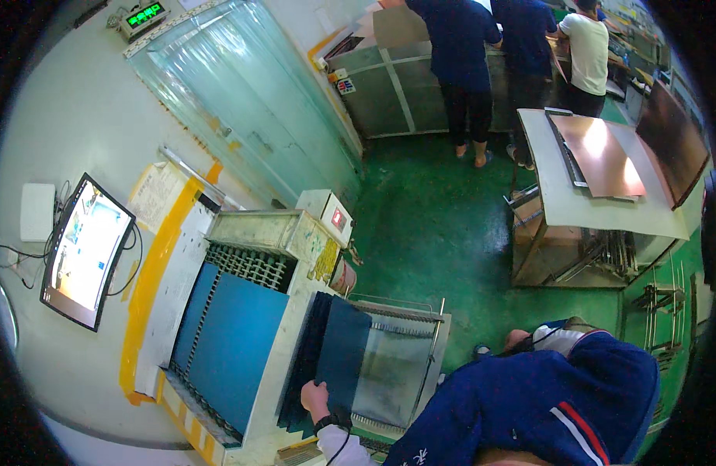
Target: Feeding rectangular sheets into a processing machine and using a stylus to operate the control panel.
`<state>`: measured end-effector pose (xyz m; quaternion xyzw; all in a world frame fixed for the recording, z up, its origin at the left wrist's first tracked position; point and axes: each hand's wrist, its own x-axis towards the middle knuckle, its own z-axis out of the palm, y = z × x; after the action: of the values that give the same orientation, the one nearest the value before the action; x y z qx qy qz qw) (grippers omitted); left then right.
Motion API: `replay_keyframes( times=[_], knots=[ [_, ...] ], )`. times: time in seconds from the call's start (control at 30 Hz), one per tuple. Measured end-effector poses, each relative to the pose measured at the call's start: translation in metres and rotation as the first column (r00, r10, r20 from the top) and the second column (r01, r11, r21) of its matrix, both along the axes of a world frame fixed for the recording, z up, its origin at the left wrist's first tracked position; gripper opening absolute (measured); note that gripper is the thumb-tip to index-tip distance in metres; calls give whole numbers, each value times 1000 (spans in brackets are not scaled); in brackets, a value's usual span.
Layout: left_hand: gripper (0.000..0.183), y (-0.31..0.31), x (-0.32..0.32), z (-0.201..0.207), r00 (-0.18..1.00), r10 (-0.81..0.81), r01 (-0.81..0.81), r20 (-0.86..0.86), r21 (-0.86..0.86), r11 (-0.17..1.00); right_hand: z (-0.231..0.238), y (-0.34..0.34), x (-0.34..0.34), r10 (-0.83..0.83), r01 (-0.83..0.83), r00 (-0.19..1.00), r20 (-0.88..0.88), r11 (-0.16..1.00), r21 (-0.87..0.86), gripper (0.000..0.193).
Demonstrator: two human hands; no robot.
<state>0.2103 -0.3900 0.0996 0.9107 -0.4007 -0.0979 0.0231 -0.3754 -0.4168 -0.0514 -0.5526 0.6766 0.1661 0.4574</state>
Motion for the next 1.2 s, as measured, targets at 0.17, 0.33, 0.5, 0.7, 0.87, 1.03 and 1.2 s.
replay_keyframes(
  times=[0.17,0.33,0.5,0.7,0.87,1.03,1.2],
  knots=[
    [32,9,4,-9,999,39,-39,11,-23,999,-59,-5,-9,96,-84,988,118,991,-106,27],
    [32,5,3,-8,999,35,-35,8,-7,999,-119,-7,-16,55,-63,994,-95,995,-78,30],
    [33,-3,4,-8,1000,-13,13,-17,-25,1000,-254,-1,-56,-200,121,915,-351,965,-235,27],
    [34,11,6,-25,999,10,-8,36,-53,999,-118,0,-17,82,-95,994,-75,977,-189,20],
    [34,9,-17,4,996,-31,39,86,-97,995,-121,-9,-37,168,-159,985,45,975,-158,27],
    [31,3,-3,-15,999,-16,18,52,-43,999,-110,-11,-37,88,-85,982,167,996,-22,32],
    [33,4,-10,-10,998,35,-33,57,-25,999,-99,-10,-30,21,-25,997,75,999,44,32]
  ],
)
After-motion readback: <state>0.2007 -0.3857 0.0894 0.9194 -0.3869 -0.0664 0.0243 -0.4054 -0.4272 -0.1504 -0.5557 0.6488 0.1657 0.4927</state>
